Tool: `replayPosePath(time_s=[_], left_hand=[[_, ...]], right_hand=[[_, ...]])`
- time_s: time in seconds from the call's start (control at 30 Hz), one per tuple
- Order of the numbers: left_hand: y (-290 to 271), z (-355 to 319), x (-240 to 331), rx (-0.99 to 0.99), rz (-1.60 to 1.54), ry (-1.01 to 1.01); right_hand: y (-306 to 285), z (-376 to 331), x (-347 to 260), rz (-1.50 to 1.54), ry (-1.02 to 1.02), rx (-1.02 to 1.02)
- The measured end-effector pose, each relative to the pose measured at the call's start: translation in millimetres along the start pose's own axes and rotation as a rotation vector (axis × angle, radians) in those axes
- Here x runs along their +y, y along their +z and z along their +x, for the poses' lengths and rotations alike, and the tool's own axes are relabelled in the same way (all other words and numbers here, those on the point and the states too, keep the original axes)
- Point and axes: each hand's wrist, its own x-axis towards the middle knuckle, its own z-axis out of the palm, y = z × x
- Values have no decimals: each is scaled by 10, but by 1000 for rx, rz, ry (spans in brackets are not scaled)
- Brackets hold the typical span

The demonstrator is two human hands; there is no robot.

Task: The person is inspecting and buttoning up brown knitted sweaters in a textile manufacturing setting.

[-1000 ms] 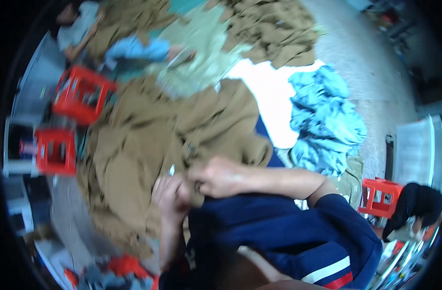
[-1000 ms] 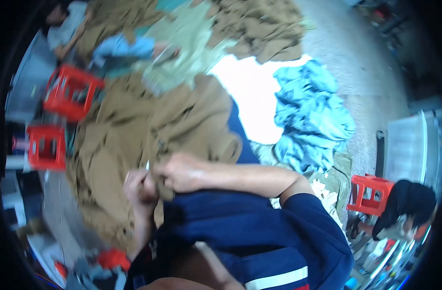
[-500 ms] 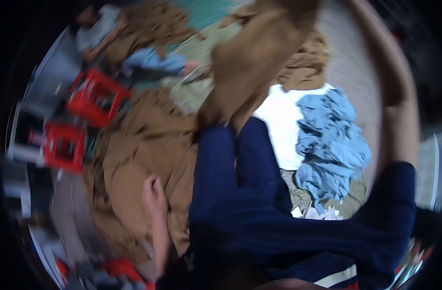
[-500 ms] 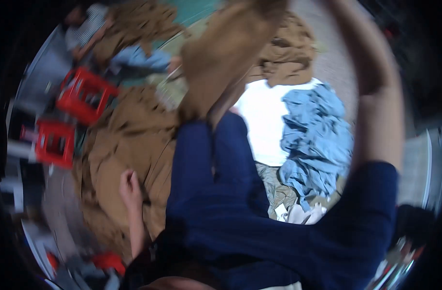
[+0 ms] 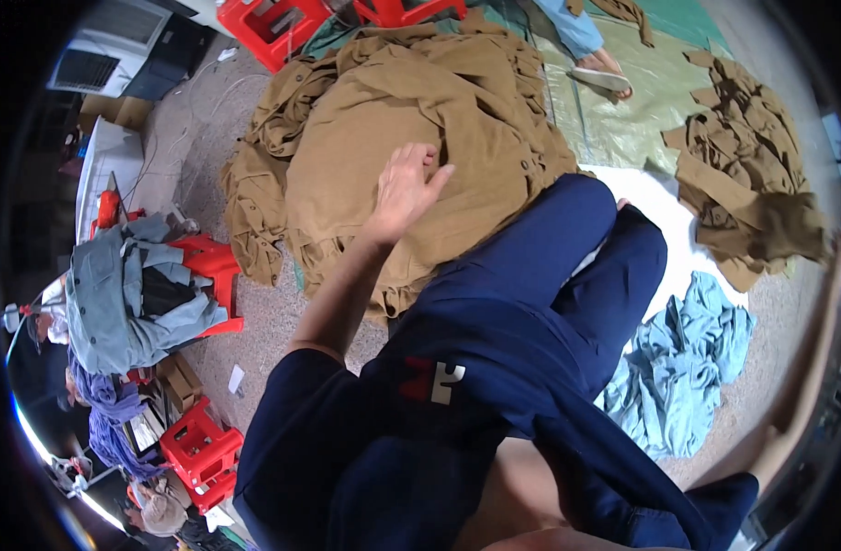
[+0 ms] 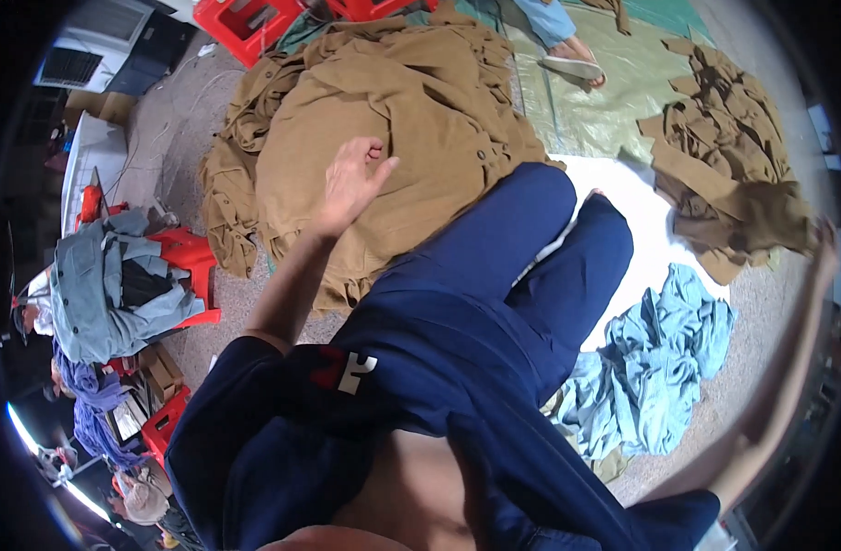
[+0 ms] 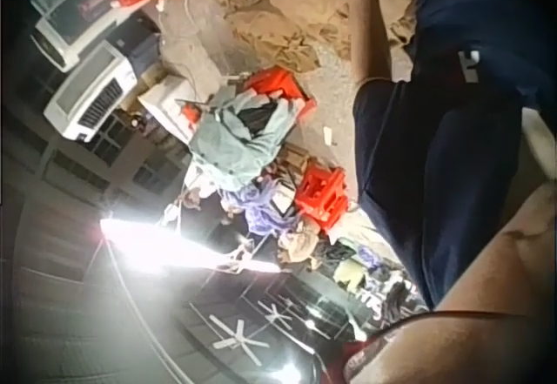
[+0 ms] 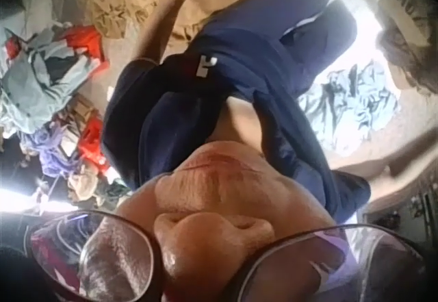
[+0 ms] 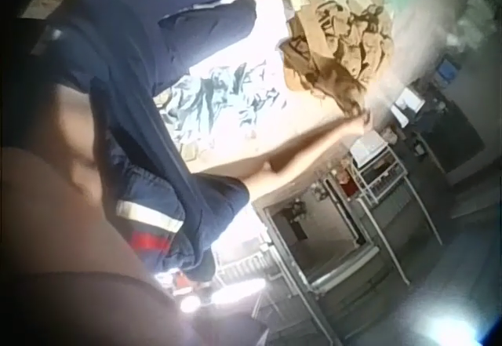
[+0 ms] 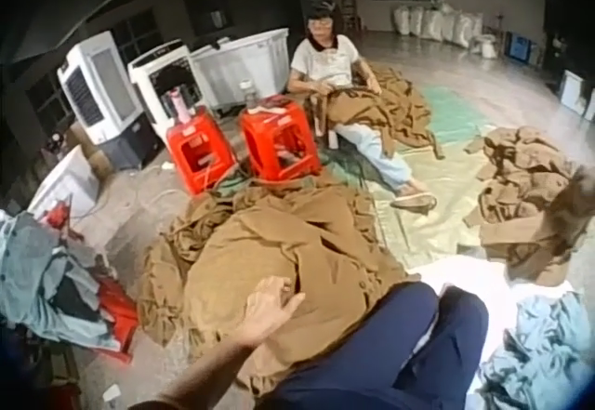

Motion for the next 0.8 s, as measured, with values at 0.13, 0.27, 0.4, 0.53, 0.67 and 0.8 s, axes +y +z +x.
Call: replayPosePath(time_s=[0.13, 0.27, 0.4, 0.53, 0.67, 0.8], left_hand=[[36, 21, 58, -171, 508, 318], [88, 126, 204, -133, -1, -228], [3, 268, -191, 55, -493, -347], [-498, 569, 67, 44, -987, -445], [-967, 908, -94, 83, -961, -531], [-1007, 783, -692, 227, -275, -378]], right_hand=[[1638, -1729, -238, 300, -115, -676], [2014, -3267, -1803, 708, 198, -1012], [2457, -3968, -2685, 463, -311, -957], [2907, -4213, -3160, -41, -547, -909], [3348, -4346, -3336, -41, -655, -995], [3444, -4401, -3384, 35, -674, -1058]])
